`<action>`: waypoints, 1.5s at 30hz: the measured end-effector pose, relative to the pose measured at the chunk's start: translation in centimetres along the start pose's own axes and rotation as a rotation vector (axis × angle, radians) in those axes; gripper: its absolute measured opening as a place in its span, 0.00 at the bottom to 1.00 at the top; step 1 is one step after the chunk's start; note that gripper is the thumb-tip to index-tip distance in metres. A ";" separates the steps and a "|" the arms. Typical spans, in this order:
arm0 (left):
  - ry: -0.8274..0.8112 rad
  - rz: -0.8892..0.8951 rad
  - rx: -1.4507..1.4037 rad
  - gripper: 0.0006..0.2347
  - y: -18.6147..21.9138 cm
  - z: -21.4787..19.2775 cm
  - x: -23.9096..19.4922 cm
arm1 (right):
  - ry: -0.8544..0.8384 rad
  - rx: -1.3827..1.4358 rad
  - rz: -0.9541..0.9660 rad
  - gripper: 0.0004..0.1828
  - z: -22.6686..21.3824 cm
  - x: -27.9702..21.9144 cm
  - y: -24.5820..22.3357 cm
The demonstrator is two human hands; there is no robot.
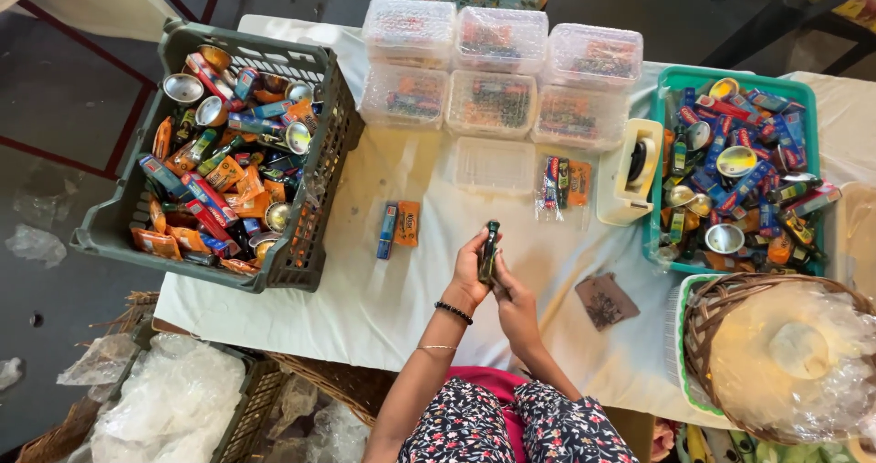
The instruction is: The person sits at a table and packs various snack items, including biscuits and canned goods, into small plastic containers. They use a cloth to wipe the containers before placing the items inside and stacking them.
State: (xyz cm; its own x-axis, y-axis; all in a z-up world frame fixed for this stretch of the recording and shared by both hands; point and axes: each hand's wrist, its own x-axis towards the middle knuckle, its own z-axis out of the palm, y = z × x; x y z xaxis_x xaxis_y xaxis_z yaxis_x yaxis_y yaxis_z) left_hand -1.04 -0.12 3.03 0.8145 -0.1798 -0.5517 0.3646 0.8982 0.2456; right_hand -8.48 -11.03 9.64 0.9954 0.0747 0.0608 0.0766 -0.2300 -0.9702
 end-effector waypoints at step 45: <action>0.703 1.158 2.314 0.21 3.7 -15.1 -14.6 | 0.283 0.686 0.491 0.35 -10.9 -2.2 9.7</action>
State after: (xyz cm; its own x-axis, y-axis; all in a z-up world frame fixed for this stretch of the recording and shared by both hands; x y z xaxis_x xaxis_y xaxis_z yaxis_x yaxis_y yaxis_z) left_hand -18.36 11.90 -0.08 0.9131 0.2280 0.3380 0.1838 -0.9702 0.1579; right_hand -9.29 -23.98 2.69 0.8909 -0.1433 -0.4311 -0.3236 0.4657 -0.8237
